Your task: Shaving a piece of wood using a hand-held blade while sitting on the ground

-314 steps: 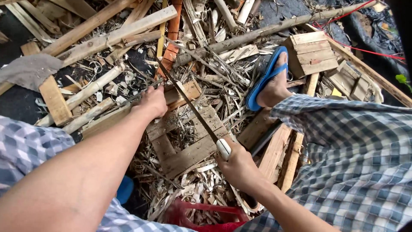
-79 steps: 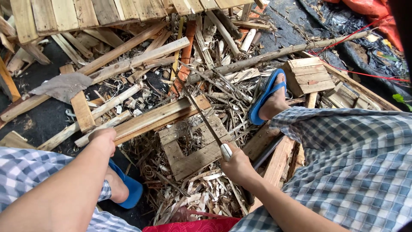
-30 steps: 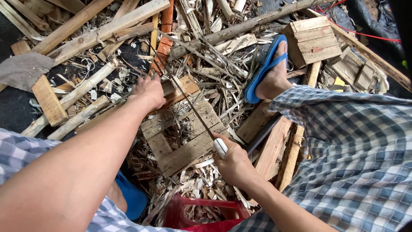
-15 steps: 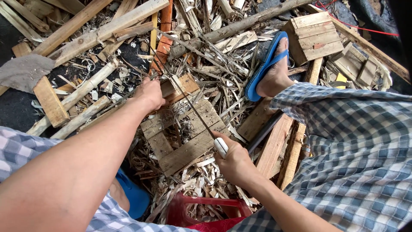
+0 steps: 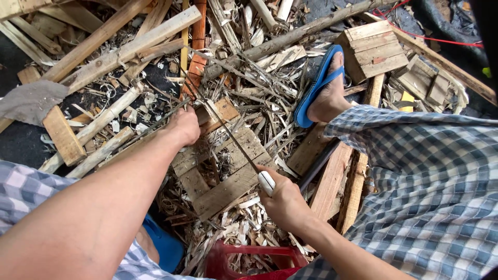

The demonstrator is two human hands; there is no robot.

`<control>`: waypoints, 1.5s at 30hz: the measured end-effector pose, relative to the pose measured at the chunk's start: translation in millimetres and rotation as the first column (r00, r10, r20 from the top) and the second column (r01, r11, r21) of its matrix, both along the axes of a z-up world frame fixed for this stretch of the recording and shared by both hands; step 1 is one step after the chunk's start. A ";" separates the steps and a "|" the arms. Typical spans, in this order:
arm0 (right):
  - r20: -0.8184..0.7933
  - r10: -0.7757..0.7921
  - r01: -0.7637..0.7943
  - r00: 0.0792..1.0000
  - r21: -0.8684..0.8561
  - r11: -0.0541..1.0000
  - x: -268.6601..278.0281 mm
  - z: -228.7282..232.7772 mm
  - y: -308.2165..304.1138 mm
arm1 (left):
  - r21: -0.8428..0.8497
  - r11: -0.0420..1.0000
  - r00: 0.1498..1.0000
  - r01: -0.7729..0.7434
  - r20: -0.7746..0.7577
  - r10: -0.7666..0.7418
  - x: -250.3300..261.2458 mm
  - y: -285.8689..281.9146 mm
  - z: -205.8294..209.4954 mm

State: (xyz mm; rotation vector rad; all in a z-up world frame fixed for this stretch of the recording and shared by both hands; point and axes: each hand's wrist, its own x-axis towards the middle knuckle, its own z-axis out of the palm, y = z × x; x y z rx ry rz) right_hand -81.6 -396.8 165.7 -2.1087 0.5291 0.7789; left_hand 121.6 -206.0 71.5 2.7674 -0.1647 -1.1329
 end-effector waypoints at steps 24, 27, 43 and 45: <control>0.071 0.134 -0.132 0.988 -0.043 0.990 57.8 -31.4 26.8 | -0.033 0.993 0.993 -0.117 -0.002 0.117 7.8 3.9 -29.2; 0.503 0.212 -0.214 0.838 -0.054 0.975 6.7 -24.8 5.5 | 0.056 0.998 0.995 -0.002 0.098 -0.004 6.4 -1.2 -40.4; 0.060 0.068 -0.063 0.996 -0.093 0.994 5.7 -5.5 9.0 | -0.101 0.985 0.960 -0.137 0.232 0.157 24.2 12.7 -123.5; -0.092 0.090 -0.098 0.992 -0.090 0.991 -13.1 13.6 4.2 | -0.055 0.992 0.965 -0.112 0.233 0.122 22.8 15.6 -126.1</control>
